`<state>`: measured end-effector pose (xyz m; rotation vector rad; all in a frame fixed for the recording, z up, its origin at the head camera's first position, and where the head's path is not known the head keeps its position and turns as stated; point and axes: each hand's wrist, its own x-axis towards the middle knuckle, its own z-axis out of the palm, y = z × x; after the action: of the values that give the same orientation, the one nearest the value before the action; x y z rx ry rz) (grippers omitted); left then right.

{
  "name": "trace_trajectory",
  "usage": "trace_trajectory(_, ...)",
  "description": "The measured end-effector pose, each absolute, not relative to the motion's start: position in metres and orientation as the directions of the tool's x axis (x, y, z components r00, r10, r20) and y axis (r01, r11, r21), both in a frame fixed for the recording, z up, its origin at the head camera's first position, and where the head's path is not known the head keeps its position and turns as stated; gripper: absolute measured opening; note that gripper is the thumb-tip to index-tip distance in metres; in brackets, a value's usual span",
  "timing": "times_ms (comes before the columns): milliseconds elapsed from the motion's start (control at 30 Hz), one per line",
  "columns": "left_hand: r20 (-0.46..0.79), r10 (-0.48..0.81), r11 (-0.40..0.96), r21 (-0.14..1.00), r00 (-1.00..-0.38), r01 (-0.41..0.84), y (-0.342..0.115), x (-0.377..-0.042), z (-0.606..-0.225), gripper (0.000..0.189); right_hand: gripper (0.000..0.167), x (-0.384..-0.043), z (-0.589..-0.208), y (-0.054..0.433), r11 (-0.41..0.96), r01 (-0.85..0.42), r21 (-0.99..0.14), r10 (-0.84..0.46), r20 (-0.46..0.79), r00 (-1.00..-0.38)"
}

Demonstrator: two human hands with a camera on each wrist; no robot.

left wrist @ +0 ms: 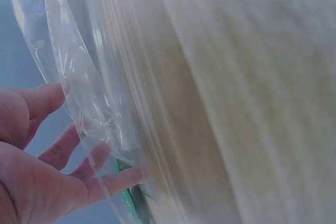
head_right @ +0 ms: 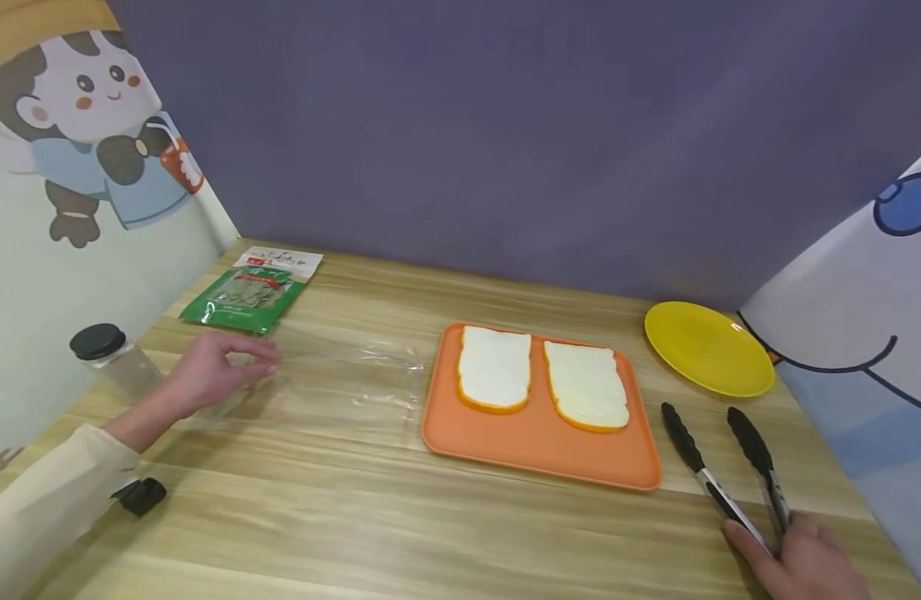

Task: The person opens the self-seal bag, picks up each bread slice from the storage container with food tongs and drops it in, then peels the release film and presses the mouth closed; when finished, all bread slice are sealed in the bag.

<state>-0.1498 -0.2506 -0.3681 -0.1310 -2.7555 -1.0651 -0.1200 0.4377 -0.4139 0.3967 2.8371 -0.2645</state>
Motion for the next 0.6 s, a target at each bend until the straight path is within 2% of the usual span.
trace_trajectory(200, 0.191, 0.02, 0.729, 0.669, -0.981, 0.145, -0.251, -0.148, -0.367, 0.015, 0.078, -0.121, -0.403, 0.428, 0.934, 0.291, -0.206, 0.233, -0.265, -0.936)
trace_trajectory(400, 0.186, 0.017, 0.728, 0.671, -0.982, 0.14, -0.25, -0.148, -0.367, 0.015, 0.09, -0.122, -0.39, 0.41, 0.945, 0.192, -0.265, 0.103, -0.315, -0.944)
trace_trajectory(600, 0.195, 0.011, 0.73, 0.668, -0.981, 0.141, -0.249, -0.148, -0.368, 0.014, 0.092, -0.116, -0.38, 0.384, 0.951, 0.112, -0.287, 0.002, -0.358, -0.934)
